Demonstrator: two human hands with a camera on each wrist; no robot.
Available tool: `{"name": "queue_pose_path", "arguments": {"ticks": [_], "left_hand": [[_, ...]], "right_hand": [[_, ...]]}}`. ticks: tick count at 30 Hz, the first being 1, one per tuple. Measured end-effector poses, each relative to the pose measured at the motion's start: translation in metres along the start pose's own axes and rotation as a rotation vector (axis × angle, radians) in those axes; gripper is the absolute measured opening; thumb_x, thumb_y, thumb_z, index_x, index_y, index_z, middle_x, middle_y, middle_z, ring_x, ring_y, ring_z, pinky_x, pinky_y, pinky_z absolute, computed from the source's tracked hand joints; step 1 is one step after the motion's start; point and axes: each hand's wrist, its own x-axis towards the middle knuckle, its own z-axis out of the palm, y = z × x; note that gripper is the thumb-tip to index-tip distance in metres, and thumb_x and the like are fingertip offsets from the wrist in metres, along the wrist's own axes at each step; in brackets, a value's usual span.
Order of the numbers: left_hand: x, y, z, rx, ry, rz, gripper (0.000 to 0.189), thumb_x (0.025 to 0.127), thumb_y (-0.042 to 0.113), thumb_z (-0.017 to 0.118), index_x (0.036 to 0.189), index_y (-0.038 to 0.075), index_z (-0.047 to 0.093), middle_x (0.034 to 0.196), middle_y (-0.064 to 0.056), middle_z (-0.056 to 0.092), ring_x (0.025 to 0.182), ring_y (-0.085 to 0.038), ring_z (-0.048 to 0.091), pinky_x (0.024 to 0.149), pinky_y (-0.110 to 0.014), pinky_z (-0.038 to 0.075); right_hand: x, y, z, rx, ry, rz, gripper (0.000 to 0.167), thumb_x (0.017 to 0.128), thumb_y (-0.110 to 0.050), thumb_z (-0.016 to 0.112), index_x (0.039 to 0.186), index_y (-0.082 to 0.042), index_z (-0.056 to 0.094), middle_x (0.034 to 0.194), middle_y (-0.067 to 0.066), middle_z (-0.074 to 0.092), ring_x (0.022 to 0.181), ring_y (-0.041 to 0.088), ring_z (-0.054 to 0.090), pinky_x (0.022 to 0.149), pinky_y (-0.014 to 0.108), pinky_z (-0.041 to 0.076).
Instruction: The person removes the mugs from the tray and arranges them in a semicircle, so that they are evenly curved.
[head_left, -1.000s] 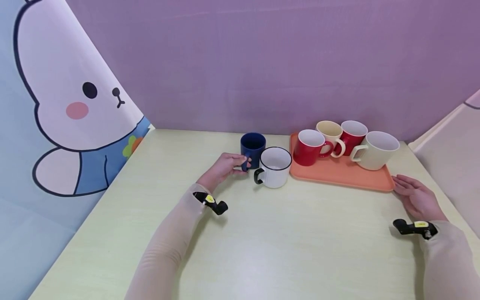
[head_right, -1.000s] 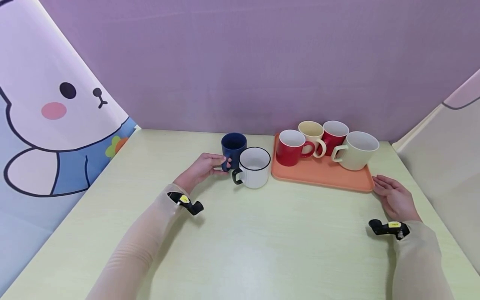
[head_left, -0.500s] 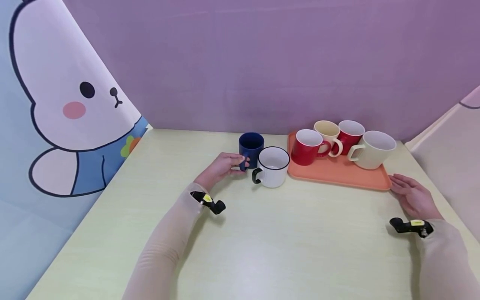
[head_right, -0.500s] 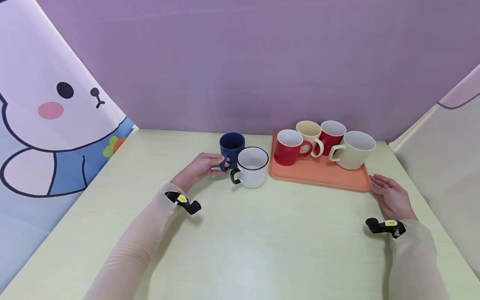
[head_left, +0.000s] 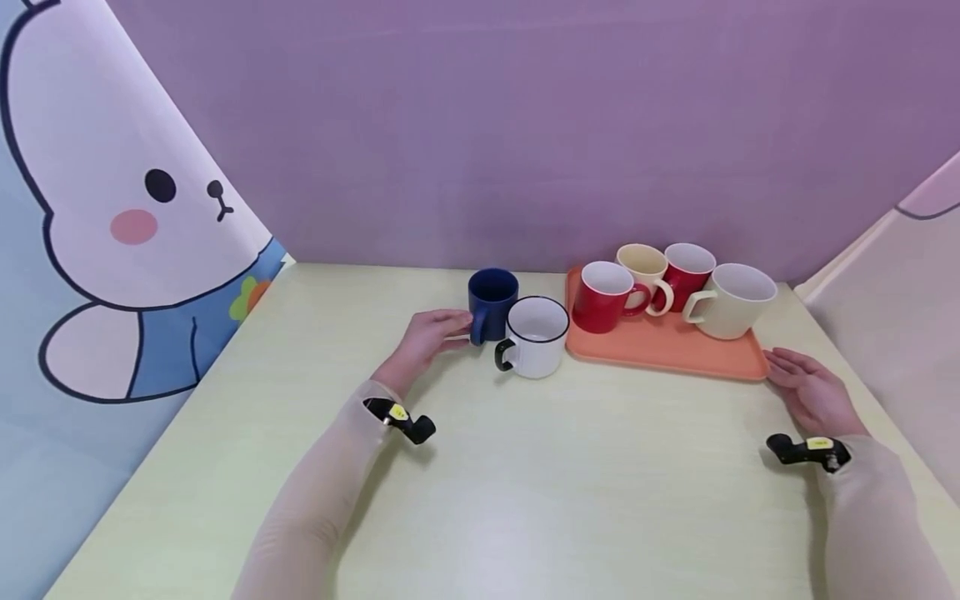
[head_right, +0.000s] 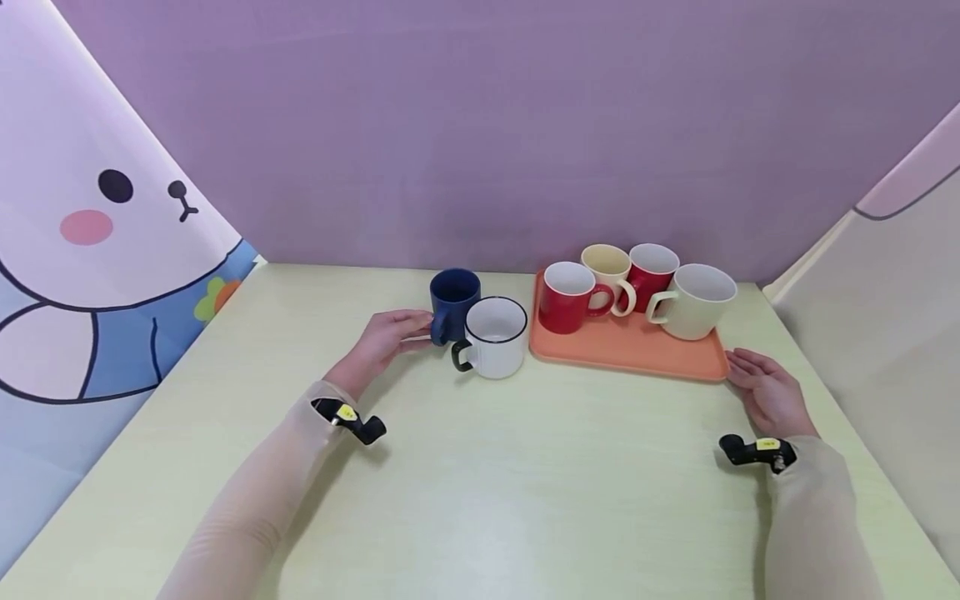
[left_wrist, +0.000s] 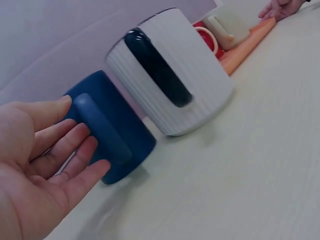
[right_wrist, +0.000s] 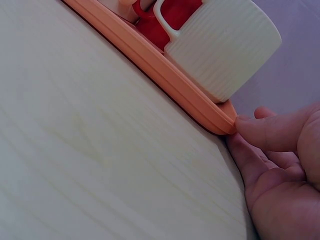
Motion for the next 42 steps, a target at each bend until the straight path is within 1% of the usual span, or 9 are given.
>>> {"name": "queue_pose_path", "arguments": {"ticks": [2, 5, 8, 14, 19, 25, 28, 36, 42], "left_hand": [[-0.001, 0.004, -0.003, 0.006, 0.021, 0.023, 0.032, 0.096, 0.002, 0.065, 0.122, -0.016, 0.06, 0.1, -0.011, 0.072, 0.097, -0.025, 0.07, 0.095, -0.043, 0.054], [-0.001, 0.012, -0.006, -0.033, 0.055, 0.045, 0.033, 0.096, 0.0, 0.063, 0.124, -0.017, 0.058, 0.092, -0.005, 0.072, 0.108, -0.034, 0.066, 0.094, -0.038, 0.054], [0.0, 0.023, -0.006, -0.095, 0.08, 0.069, 0.035, 0.097, -0.001, 0.061, 0.127, -0.018, 0.055, 0.088, -0.003, 0.071, 0.11, -0.035, 0.065, 0.093, -0.036, 0.055], [0.002, 0.047, 0.006, -0.162, 0.061, 0.118, 0.035, 0.097, -0.002, 0.06, 0.128, -0.017, 0.055, 0.092, -0.006, 0.07, 0.098, -0.022, 0.068, 0.094, -0.034, 0.054], [0.006, 0.062, 0.025, -0.163, 0.025, 0.147, 0.034, 0.097, -0.003, 0.06, 0.128, -0.017, 0.055, 0.098, -0.01, 0.069, 0.094, -0.018, 0.068, 0.095, -0.035, 0.054], [0.01, 0.077, 0.051, -0.14, -0.013, 0.151, 0.035, 0.098, 0.0, 0.059, 0.13, -0.015, 0.055, 0.122, -0.027, 0.063, 0.111, -0.032, 0.064, 0.096, -0.034, 0.053], [0.012, 0.083, 0.067, -0.131, -0.037, 0.153, 0.035, 0.098, 0.001, 0.06, 0.13, -0.013, 0.057, 0.129, -0.031, 0.059, 0.114, -0.034, 0.063, 0.097, -0.035, 0.053], [0.017, 0.091, 0.11, -0.076, -0.121, 0.137, 0.037, 0.097, 0.007, 0.064, 0.13, -0.009, 0.06, 0.127, -0.022, 0.064, 0.111, -0.028, 0.065, 0.101, -0.039, 0.05], [0.016, 0.094, 0.142, -0.004, -0.165, 0.119, 0.037, 0.097, 0.014, 0.067, 0.13, -0.001, 0.063, 0.121, -0.011, 0.068, 0.107, -0.02, 0.067, 0.097, -0.032, 0.052]], "right_hand": [[-0.001, 0.001, 0.0, -0.009, 0.006, 0.001, 0.042, 0.097, 0.022, 0.034, 0.109, 0.001, 0.069, 0.107, 0.014, 0.071, 0.102, 0.019, 0.069, 0.091, 0.026, 0.054], [-0.001, 0.001, 0.0, -0.003, 0.003, -0.005, 0.043, 0.097, 0.023, 0.033, 0.109, 0.002, 0.069, 0.107, 0.015, 0.071, 0.102, 0.02, 0.069, 0.091, 0.026, 0.054], [0.0, 0.001, 0.0, 0.005, -0.002, -0.012, 0.044, 0.096, 0.024, 0.032, 0.109, 0.003, 0.068, 0.108, 0.016, 0.071, 0.102, 0.021, 0.069, 0.091, 0.027, 0.054], [0.0, 0.001, 0.001, -0.03, 0.015, -0.013, 0.042, 0.097, 0.022, 0.034, 0.11, 0.001, 0.068, 0.107, 0.013, 0.071, 0.102, 0.019, 0.069, 0.09, 0.025, 0.054], [0.001, 0.001, 0.001, -0.039, 0.014, -0.019, 0.043, 0.097, 0.022, 0.033, 0.11, 0.001, 0.068, 0.107, 0.013, 0.072, 0.102, 0.018, 0.069, 0.09, 0.025, 0.054], [0.001, 0.002, -0.001, -0.004, -0.003, -0.023, 0.046, 0.096, 0.024, 0.03, 0.11, 0.003, 0.068, 0.108, 0.015, 0.071, 0.103, 0.02, 0.069, 0.091, 0.026, 0.054], [0.001, 0.001, -0.002, -0.012, 0.005, -0.022, 0.045, 0.096, 0.024, 0.031, 0.111, 0.002, 0.067, 0.108, 0.015, 0.071, 0.103, 0.02, 0.069, 0.091, 0.026, 0.054], [0.001, 0.0, -0.001, -0.014, 0.007, -0.021, 0.044, 0.096, 0.024, 0.032, 0.109, 0.002, 0.068, 0.107, 0.015, 0.071, 0.102, 0.021, 0.069, 0.091, 0.027, 0.055], [0.001, 0.0, -0.001, -0.03, -0.003, -0.023, 0.043, 0.096, 0.023, 0.033, 0.109, 0.002, 0.068, 0.108, 0.014, 0.071, 0.102, 0.02, 0.069, 0.09, 0.026, 0.055]]}}
